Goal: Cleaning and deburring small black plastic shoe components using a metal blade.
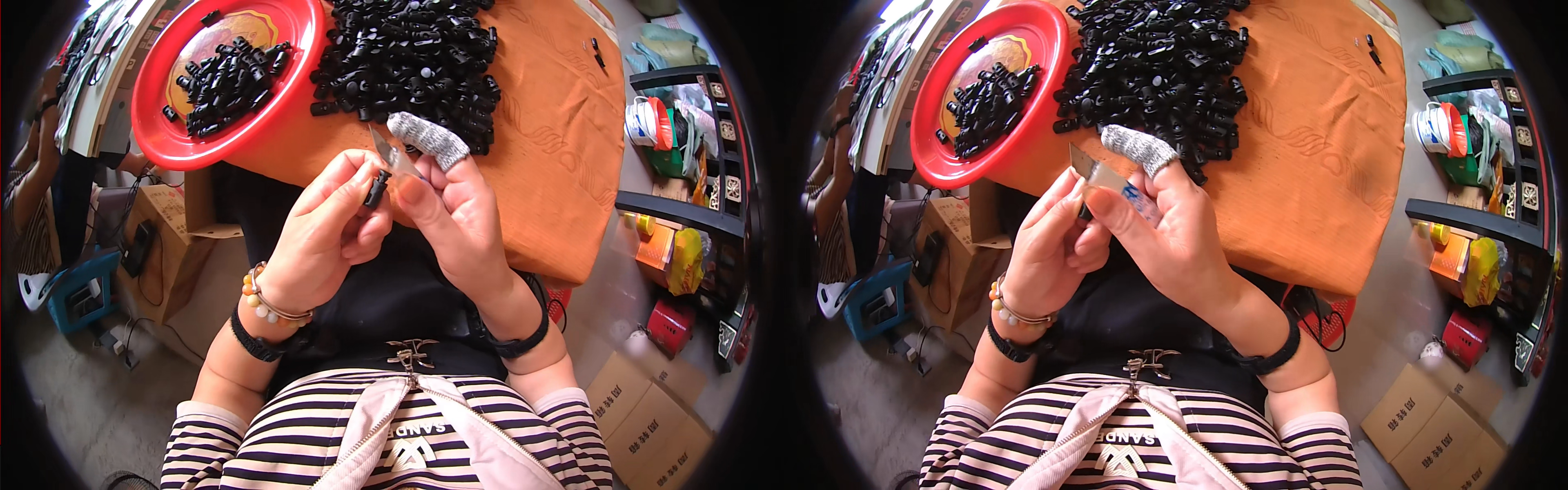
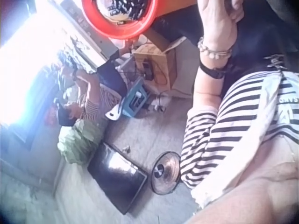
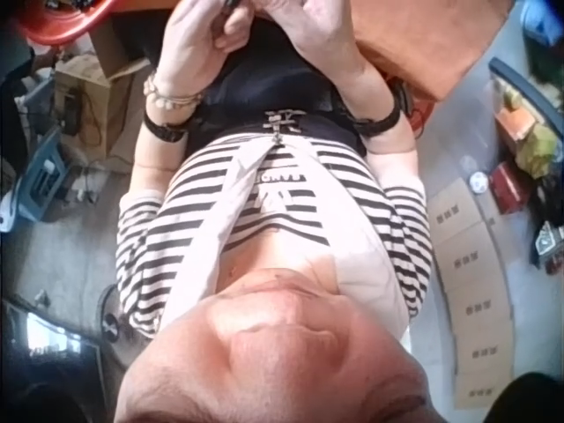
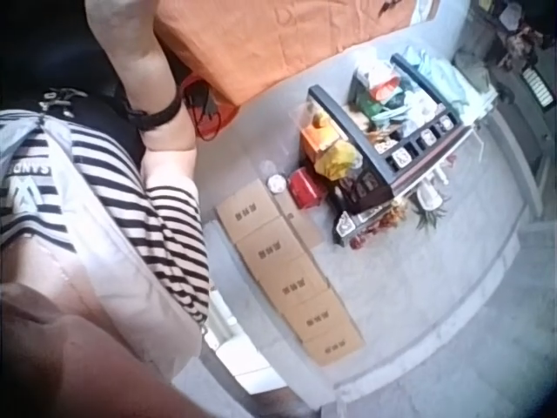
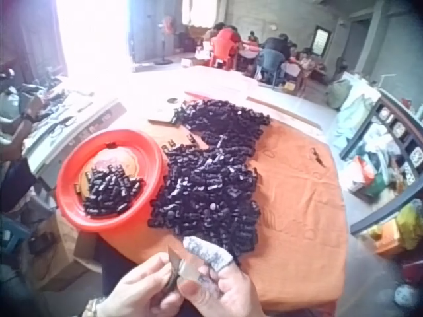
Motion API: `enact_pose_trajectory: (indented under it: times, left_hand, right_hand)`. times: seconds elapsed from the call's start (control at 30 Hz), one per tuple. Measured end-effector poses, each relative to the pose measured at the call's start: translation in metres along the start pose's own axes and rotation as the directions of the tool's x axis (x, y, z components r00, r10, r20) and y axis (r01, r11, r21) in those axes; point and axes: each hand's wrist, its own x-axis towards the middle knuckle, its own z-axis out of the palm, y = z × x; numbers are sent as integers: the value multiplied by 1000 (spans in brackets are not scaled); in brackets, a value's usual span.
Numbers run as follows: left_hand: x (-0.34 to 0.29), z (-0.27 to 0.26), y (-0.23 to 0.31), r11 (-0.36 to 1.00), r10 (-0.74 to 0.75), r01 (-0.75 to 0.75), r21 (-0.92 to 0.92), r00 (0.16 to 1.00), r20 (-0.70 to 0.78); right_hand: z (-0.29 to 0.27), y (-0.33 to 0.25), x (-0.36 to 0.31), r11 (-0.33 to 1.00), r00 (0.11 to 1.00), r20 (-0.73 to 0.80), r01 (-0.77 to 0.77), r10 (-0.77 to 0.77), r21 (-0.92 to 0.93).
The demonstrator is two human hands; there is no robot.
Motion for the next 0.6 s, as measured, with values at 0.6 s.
enact_pose_trajectory:
  times: [0.6]
  left_hand:
    - [-2,-1,0,994,72,-76,-73,995,-63]
  right_hand:
    - [3,-10,-18,994,996,55,-65,70,-91]
